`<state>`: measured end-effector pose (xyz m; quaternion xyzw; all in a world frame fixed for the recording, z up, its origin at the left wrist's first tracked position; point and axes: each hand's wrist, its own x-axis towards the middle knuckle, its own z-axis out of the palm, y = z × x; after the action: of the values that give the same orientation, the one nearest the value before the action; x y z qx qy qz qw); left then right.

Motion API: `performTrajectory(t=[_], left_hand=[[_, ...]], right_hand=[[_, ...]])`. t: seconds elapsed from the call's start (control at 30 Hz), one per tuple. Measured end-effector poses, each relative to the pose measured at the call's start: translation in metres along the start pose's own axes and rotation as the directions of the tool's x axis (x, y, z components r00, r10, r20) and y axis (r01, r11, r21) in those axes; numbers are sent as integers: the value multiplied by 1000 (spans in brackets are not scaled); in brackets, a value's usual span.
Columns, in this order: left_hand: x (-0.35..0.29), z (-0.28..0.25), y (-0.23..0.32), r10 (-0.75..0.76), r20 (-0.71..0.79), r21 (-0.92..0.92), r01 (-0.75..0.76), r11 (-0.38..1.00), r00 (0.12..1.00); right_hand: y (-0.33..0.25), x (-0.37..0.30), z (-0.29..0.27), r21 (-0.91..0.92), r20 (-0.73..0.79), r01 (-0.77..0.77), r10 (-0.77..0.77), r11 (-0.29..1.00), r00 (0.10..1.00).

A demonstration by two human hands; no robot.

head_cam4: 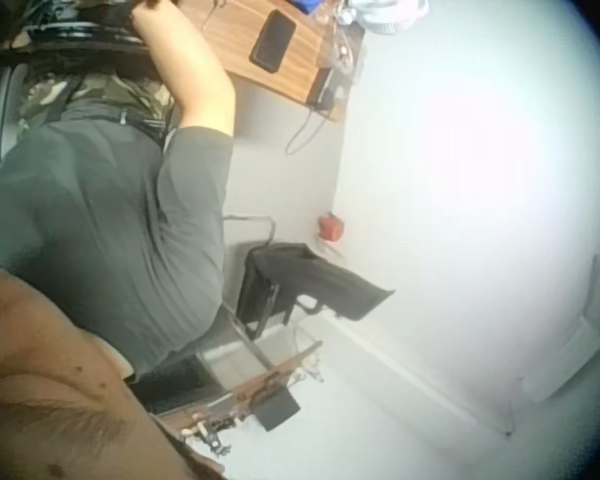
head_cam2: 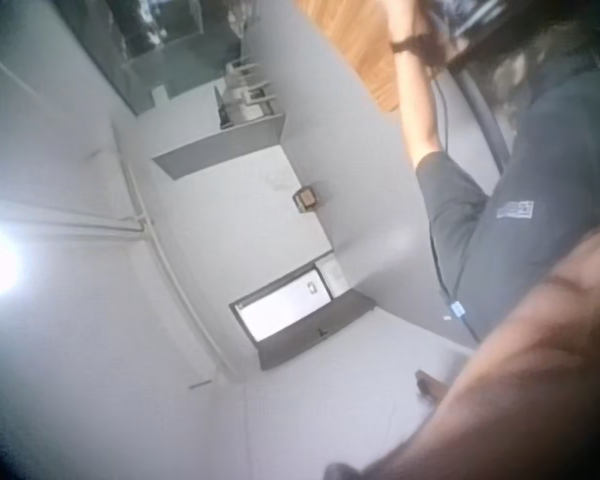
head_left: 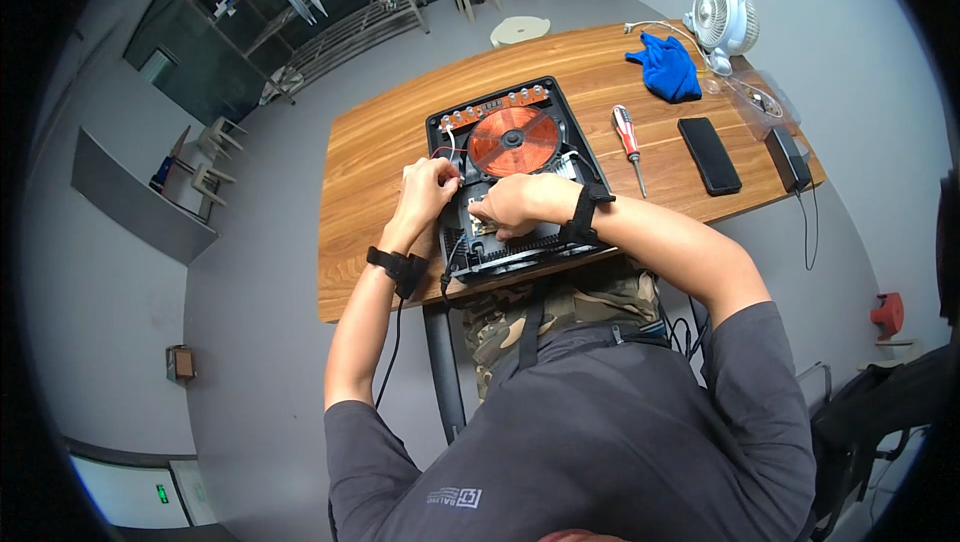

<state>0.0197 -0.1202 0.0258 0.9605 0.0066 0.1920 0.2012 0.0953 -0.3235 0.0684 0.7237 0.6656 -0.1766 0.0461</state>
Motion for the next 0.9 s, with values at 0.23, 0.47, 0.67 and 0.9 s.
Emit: performTrajectory(t=[0.23, 0.47, 0.67, 0.9], left_hand=[[-18, -2, 11, 39, 164, 33, -45, 998, 986], [-41, -11, 19, 146, 12, 40, -146, 988, 989], [-41, -28, 46, 132, 178, -42, -126, 991, 975], [-38, -26, 73, 101, 318, 7, -109, 994, 943]], right_hand=[[4, -3, 7, 32, -42, 3, -2, 999, 999], [5, -5, 2, 81, -77, 73, -67, 994, 995], [26, -3, -8, 252, -119, 111, -83, 961, 989], [90, -38, -29, 131, -460, -165, 207, 978, 863]])
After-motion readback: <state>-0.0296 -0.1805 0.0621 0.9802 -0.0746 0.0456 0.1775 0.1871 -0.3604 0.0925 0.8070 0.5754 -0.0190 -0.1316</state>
